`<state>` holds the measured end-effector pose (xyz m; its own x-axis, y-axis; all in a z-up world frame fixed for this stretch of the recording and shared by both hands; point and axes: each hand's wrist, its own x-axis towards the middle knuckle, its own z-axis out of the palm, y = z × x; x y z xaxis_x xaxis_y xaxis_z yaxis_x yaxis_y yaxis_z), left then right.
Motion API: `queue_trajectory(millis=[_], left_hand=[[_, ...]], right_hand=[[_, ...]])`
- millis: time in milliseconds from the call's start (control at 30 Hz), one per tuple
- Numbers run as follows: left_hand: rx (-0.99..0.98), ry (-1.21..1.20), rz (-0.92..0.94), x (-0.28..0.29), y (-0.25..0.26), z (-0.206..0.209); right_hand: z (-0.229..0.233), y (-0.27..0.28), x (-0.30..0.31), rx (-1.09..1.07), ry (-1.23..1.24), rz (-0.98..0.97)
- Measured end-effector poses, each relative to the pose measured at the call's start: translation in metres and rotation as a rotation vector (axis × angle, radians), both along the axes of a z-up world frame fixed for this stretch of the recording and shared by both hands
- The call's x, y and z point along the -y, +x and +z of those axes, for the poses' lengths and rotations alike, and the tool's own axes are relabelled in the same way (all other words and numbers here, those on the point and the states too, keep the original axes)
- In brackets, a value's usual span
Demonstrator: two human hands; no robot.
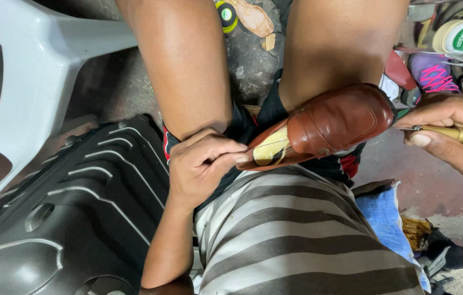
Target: The person is repairing a brown leather shoe by hand-stitching the sole to the upper. They use a needle and thread, repeatedly pulling the thread through the shoe while holding it between their legs.
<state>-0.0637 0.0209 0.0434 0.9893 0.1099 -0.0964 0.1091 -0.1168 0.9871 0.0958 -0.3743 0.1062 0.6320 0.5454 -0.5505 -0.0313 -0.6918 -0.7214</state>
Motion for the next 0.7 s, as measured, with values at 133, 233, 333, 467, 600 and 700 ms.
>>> queue_trajectory(millis=[133, 233, 333, 467, 600, 700], left_hand=[[-0.005, -0.527, 0.141, 0.008, -0.01, -0.009], [-0.136, -1.1, 0.253, 0.02, -0.007, -0.015], [-0.217, -0.727, 0.196, 0.025, -0.002, -0.01], [-0.093, 0.213, -0.029, 0.027, 0.005, 0.004], [-0.029, 0.284, -0.032, 0.029, 0.008, 0.016], [-0.12, -0.048, 0.037, 0.026, 0.001, 0.013]], right_hand=[[0.001, 0.004, -0.007, 0.067, 0.019, 0.102], [0.0, 0.004, -0.014, 0.043, 0.031, 0.112], [0.0, 0.004, -0.019, 0.057, 0.087, 0.116], [0.003, 0.003, -0.026, 0.075, 0.089, 0.112], [0.004, 0.005, -0.037, 0.146, 0.04, 0.108], [0.009, 0.001, -0.042, 0.159, 0.06, 0.081]])
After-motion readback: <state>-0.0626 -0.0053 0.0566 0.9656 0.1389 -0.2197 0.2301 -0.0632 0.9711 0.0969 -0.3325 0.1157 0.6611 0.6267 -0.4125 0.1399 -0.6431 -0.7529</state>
